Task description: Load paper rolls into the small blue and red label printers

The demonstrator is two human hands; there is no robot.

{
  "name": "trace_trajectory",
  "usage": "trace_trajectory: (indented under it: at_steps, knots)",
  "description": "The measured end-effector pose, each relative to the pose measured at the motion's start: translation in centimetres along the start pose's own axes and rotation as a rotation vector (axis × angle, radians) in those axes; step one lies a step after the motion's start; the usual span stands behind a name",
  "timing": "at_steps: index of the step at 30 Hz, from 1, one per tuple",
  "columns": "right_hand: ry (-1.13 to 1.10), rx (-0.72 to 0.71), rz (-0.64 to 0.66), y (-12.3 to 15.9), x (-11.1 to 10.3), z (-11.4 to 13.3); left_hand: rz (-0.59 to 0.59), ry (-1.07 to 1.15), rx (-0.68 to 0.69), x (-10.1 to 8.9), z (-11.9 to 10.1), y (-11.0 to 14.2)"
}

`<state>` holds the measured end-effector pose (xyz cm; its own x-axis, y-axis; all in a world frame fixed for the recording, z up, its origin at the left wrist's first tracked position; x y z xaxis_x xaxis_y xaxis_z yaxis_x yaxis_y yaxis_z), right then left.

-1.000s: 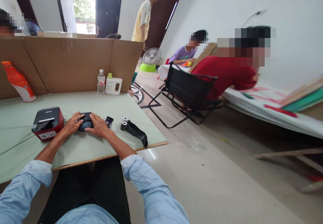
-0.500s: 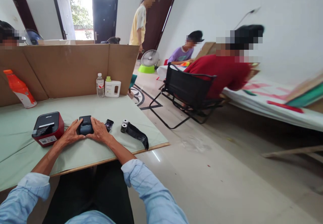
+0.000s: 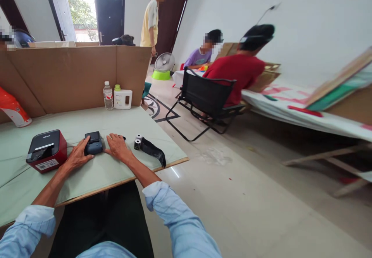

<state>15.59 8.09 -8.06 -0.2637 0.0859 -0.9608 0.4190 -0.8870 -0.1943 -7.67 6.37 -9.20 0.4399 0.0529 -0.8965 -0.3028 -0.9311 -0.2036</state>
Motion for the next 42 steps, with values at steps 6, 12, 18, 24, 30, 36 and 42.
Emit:
trace_trajectory:
  at_steps: [6, 12, 18, 24, 30, 36, 42]
  knots:
    - [0.049, 0.137, 0.037, 1.6, -0.6, -2.0, -0.037, -0.016, -0.022, 0.0, -0.6, 0.2]
    - [-0.019, 0.118, -0.028, 0.4, -0.3, -1.6, -0.055, -0.025, -0.005, 0.0, -0.9, 0.3]
    - [-0.433, -0.208, 0.032, -1.4, 2.4, 1.2, -0.048, 0.042, -0.014, 0.3, -0.5, 0.4]
    - [-0.475, -0.134, -0.054, -1.0, 5.0, 0.7, -0.019, 0.068, -0.019, 0.9, -0.7, 0.4]
    - [-0.536, -0.105, -0.111, -0.3, 6.6, -0.3, 0.020, 0.099, -0.031, 1.5, -1.3, 0.5]
    - [-0.548, -0.135, -0.136, -1.1, 6.7, -1.2, 0.023, 0.075, -0.033, 1.3, -1.5, -0.9]
    - [-0.477, -0.076, -0.060, -4.3, 4.5, -4.6, 0.030, 0.062, -0.043, 1.9, -3.2, -5.8]
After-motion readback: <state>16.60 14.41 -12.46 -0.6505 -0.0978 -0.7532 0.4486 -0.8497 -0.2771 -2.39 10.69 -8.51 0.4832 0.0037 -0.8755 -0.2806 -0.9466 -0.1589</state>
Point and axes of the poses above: each hand's wrist, its own y-axis away from the middle knuckle, its own x-axis out of the palm, z = x × y, the point moved 3 cm from there along -y, towards the middle knuckle, and after that the axes turned 3 degrees about x, right-handed, at the moved point
